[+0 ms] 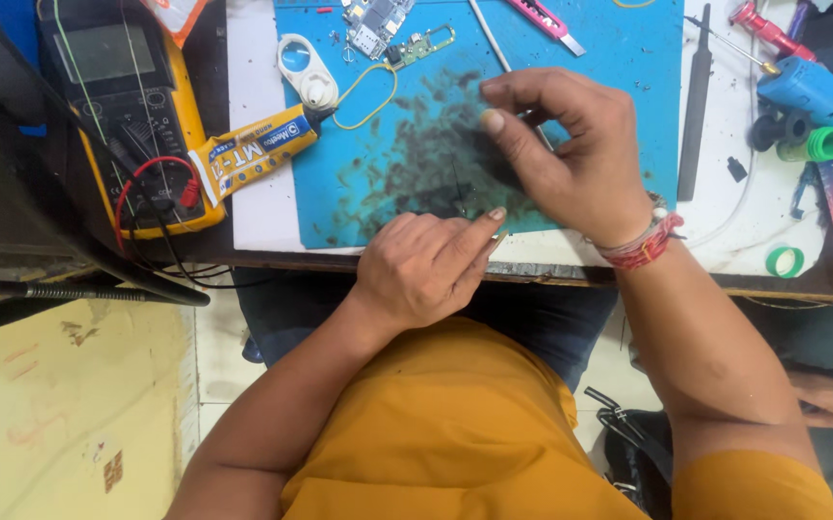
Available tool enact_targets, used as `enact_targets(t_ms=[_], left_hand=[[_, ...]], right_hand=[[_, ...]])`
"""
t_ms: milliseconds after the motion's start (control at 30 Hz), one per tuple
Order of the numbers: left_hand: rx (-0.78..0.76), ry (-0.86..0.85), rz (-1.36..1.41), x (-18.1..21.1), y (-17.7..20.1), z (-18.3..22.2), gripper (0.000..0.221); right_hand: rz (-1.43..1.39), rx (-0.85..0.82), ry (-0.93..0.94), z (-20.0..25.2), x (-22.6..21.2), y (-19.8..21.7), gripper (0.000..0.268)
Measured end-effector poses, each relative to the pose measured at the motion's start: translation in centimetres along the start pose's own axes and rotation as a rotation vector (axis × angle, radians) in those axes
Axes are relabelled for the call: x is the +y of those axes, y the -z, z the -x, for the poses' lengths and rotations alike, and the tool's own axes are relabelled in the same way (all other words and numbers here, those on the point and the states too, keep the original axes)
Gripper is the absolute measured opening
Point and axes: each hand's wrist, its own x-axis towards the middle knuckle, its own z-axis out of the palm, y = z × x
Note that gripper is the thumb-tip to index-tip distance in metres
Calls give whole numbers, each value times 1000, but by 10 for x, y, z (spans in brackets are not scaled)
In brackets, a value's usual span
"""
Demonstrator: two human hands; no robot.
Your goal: The person disassembles a smartphone, removes the battery and screen, and cleans the motherboard with a cotton swab. They handle the phone casing, battery, screen, and motherboard, using a metal prying tool and a cotton swab.
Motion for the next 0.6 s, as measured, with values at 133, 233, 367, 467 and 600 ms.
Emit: enact_targets(t_ms=[133, 233, 367, 467, 600], left_hand=[[-2, -14, 0, -2, 0, -1, 42], [-5, -24, -4, -2, -1, 2, 42], [-6, -32, -6, -4, -2, 3, 43], [-2, -26, -15, -3, -2, 3, 42], [-7, -29, -47, -2, -1, 3, 40]], right_hand=[[46, 41, -12, -1, 3, 8, 10], [369, 99, 122, 1, -5, 13, 26], [683, 222, 534, -8, -15, 10, 44], [600, 135, 362, -7, -21, 2, 43], [521, -25, 180, -19, -7, -5, 24]])
